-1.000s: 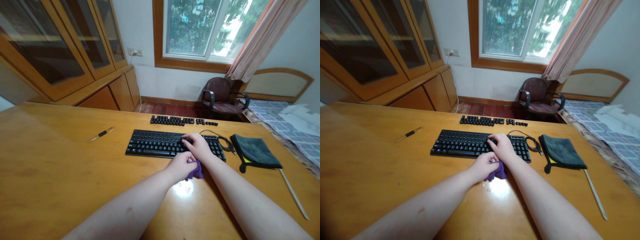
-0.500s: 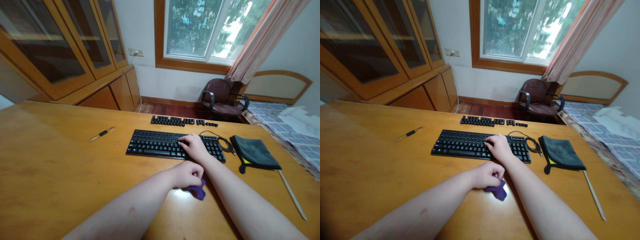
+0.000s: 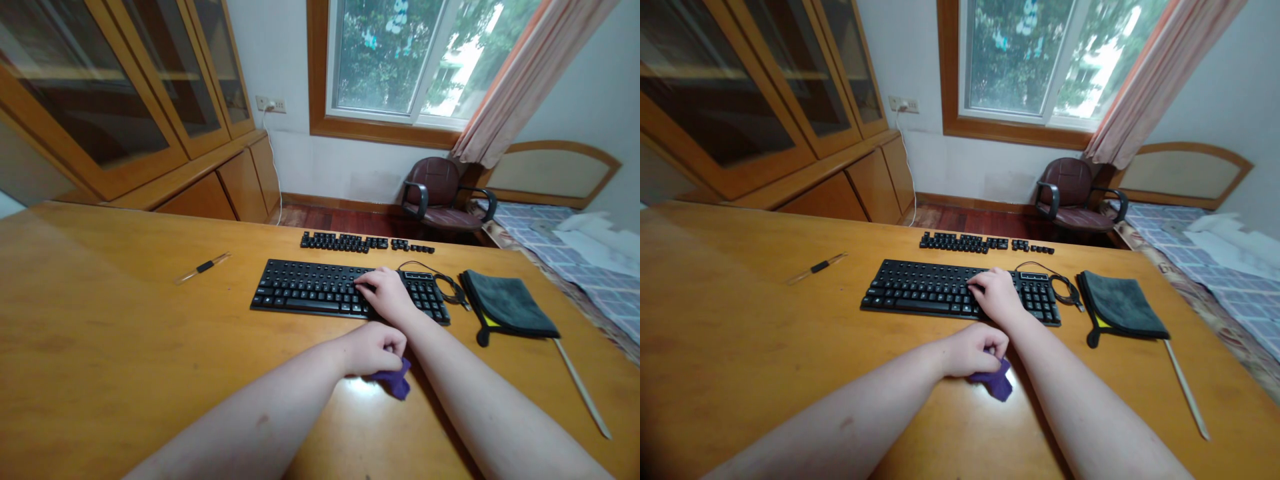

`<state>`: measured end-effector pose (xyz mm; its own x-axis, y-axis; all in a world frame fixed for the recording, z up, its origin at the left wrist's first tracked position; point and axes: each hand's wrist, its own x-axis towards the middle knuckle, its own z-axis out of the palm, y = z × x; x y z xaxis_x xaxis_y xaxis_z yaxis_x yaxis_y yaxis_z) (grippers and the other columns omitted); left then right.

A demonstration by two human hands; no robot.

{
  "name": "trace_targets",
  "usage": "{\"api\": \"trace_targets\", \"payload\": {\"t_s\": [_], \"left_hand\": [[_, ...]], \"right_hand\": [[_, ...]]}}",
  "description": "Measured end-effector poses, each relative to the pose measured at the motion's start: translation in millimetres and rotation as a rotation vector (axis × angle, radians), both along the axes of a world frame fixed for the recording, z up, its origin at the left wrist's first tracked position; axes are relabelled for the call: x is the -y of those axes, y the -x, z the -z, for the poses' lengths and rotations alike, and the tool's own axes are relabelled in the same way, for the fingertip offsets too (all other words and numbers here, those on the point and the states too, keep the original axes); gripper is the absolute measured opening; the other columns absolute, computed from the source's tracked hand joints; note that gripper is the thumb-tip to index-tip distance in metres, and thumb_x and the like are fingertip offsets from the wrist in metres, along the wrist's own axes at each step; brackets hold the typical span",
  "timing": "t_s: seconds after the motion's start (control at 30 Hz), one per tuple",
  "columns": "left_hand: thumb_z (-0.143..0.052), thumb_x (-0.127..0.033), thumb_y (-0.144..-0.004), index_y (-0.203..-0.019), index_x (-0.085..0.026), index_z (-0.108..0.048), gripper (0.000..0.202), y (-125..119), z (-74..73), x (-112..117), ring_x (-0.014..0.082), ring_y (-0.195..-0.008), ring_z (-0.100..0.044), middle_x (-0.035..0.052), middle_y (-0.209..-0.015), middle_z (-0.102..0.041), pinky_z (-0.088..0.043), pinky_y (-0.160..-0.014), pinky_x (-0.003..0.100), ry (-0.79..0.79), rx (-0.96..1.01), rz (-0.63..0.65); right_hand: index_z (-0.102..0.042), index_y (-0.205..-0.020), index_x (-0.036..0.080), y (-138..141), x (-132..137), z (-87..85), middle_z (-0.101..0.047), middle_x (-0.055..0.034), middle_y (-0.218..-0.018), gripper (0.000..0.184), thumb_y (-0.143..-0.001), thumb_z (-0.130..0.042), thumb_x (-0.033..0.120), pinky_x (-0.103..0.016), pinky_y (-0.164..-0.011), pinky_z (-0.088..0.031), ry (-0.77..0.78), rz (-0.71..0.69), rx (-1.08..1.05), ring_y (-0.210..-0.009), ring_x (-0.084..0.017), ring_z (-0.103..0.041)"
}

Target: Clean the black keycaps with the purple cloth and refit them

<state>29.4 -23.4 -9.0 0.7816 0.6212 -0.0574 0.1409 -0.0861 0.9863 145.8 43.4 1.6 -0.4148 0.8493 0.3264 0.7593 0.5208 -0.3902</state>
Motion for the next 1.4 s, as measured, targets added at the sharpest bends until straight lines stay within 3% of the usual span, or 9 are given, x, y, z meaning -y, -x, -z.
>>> {"api": "trace_targets", "payload": {"t_s": [0.33, 0.53, 0.63, 0.77, 0.9, 1.03, 1.13, 1.27, 1.4], "left_hand": [[-0.053, -0.012, -0.06, -0.056, -0.017, -0.046, 0.01, 0, -1.2, 1, 0.0063, -0.047, -0.035, -0.0052, -0.049, -0.042, -0.025, -0.045, 0.02, 0.068, -0.025, -0.016], [-0.051, -0.014, -0.058, -0.058, -0.018, -0.045, 0.008, 0, 1.4, 0, 0.0064, -0.043, -0.034, -0.0056, -0.047, -0.04, -0.022, -0.043, 0.019, 0.259, 0.025, -0.026], [-0.052, -0.013, -0.057, -0.058, -0.016, -0.047, 0.006, -1, 1.3, -1, 0.0063, -0.044, -0.034, -0.0053, -0.048, -0.041, -0.022, -0.043, 0.019, 0.382, 0.147, -0.068], [-0.06, -0.017, -0.058, -0.06, -0.013, -0.053, 0.009, -2, -4.9, -3, 0.0083, -0.053, -0.045, -0.0016, -0.056, -0.05, -0.035, -0.052, 0.02, 0.646, 0.582, -0.264], [-0.065, -0.028, -0.069, -0.083, -0.015, -0.06, 0.02, 2, -12.2, -9, 0.0148, -0.072, -0.06, 0.0029, -0.077, -0.063, -0.046, -0.074, 0.028, 0.919, 0.946, -0.552], [-0.051, -0.029, -0.082, -0.092, -0.011, -0.063, 0.024, 7, -13.8, -21, 0.0174, -0.085, -0.063, 0.0092, -0.091, -0.068, -0.046, -0.085, 0.029, 1.081, 0.998, -0.643], [-0.042, -0.026, -0.087, -0.088, -0.011, -0.063, 0.026, 8, -14.1, -27, 0.0158, -0.083, -0.065, 0.0088, -0.087, -0.069, -0.048, -0.085, 0.028, 1.13, 0.997, -0.744], [-0.042, -0.022, -0.088, -0.082, -0.012, -0.063, 0.024, 8, -15.2, -28, 0.0121, -0.072, -0.065, 0.0049, -0.076, -0.068, -0.05, -0.076, 0.023, 1.147, 0.984, -0.833], [-0.045, -0.017, -0.086, -0.079, -0.013, -0.061, 0.019, 6, -16.6, -27, 0.009, -0.062, -0.062, 0.0022, -0.069, -0.066, -0.049, -0.066, 0.02, 1.16, 0.93, -0.823]], "right_hand": [[-0.072, -0.09, 0.025, -6, 3, 0.9, -0.066, -0.0041, -0.105, 0.027, -0.074, -0.052, 0.014, -0.04, -0.088, -0.041, 0.003, -0.022, 0.054, -0.096, -0.021, -0.057], [-0.072, -0.088, 0.024, -4, 3, 3.4, -0.065, -0.0052, -0.106, 0.024, -0.075, -0.053, 0.016, -0.04, -0.088, -0.042, 0.009, -0.008, 0.092, -0.097, -0.022, -0.058], [-0.072, -0.087, 0.023, -5, 2, 4.8, -0.064, -0.0063, -0.108, 0.023, -0.076, -0.053, 0.018, -0.041, -0.087, -0.043, 0.0, -0.017, 0.129, -0.098, -0.023, -0.058], [-0.071, -0.094, 0.024, -12, -4, 9.8, -0.063, -0.0074, -0.112, 0.025, -0.077, -0.053, 0.018, -0.042, -0.089, -0.042, -0.011, -0.075, 0.118, -0.102, -0.025, -0.057], [-0.069, -0.097, 0.023, -21, -9, 14.0, -0.066, -0.0069, -0.106, 0.024, -0.08, -0.051, 0.023, -0.038, -0.089, -0.046, 0.035, -0.075, -0.091, -0.099, -0.023, -0.06], [-0.067, -0.097, 0.021, -28, -7, 9.1, -0.068, -0.0074, -0.098, 0.024, -0.079, -0.053, 0.025, -0.037, -0.087, -0.047, -0.022, 0.034, -0.226, -0.094, -0.023, -0.061], [-0.068, -0.092, 0.019, -32, -5, -0.3, -0.068, -0.0084, -0.095, 0.024, -0.082, -0.048, 0.026, -0.037, -0.086, -0.047, -0.106, 0.206, -0.241, -0.092, -0.023, -0.061], [-0.067, -0.098, 0.019, -34, -15, -13.9, -0.068, -0.0078, -0.093, 0.028, -0.082, -0.046, 0.029, -0.034, -0.079, -0.047, -0.023, 0.382, -0.103, -0.086, -0.022, -0.062], [-0.066, -0.103, 0.018, -27, -42, -18.4, -0.068, -0.0088, -0.097, 0.029, -0.08, -0.05, 0.028, -0.035, -0.08, -0.046, 0.072, 0.382, 0.088, -0.09, -0.024, -0.062]]}}
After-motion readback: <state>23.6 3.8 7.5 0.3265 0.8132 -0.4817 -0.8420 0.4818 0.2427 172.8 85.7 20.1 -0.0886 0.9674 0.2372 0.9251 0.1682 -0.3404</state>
